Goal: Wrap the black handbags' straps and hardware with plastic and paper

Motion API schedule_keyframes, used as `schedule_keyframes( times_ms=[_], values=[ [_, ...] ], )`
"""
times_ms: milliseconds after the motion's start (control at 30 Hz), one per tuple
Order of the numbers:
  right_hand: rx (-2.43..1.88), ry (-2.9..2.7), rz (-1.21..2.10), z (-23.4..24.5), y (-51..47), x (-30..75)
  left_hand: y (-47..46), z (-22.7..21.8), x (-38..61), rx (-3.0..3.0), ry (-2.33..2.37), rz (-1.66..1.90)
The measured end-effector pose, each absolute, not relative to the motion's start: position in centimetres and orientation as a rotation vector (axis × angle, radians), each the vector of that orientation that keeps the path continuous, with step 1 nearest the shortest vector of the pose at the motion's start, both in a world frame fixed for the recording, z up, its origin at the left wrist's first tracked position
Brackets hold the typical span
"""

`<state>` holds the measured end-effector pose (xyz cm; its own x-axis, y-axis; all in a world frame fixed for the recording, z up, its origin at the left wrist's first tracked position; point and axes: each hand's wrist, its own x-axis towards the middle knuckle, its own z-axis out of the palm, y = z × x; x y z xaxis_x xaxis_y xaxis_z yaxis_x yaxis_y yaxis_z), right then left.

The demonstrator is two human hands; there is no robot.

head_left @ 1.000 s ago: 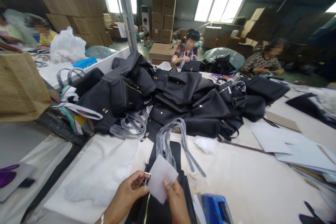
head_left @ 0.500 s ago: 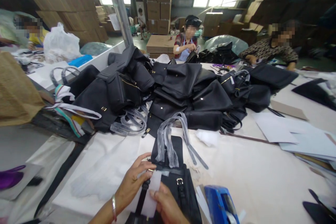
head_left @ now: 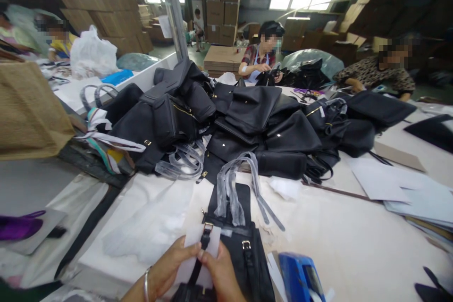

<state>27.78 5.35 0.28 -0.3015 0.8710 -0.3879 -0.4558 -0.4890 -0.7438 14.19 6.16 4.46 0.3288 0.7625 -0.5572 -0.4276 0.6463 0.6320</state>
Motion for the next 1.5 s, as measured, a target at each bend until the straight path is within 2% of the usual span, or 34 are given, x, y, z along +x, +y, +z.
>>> schedule_keyframes(
  times_ms=[200, 333, 833, 1167, 1500],
  values=[
    [-1.520, -1.203, 1.360, 2.4, 6.4, 30.1, 6.6, 5.5, 15.2, 0.468, 0.962, 0.874],
    [-1.519, -1.448, 1.141, 3.2, 7.5, 30.7, 6.8, 5.5, 15.0, 0.554, 0.994, 0.848],
    [-1.388, -1.326, 1.320, 2.9, 8.0, 29.8, 6.7, 5.4, 14.4, 0.680, 0.982, 0.825],
    [-1.308, -1.064, 1.605, 2.7, 9.1, 30.8, 7.8, 5.6, 14.4, 0.723, 0.917, 0.729],
    [-1.346, -1.009, 1.628, 2.2, 9.2, 30.8, 7.4, 5.5, 14.8, 0.778, 0.996, 0.743]
  ],
)
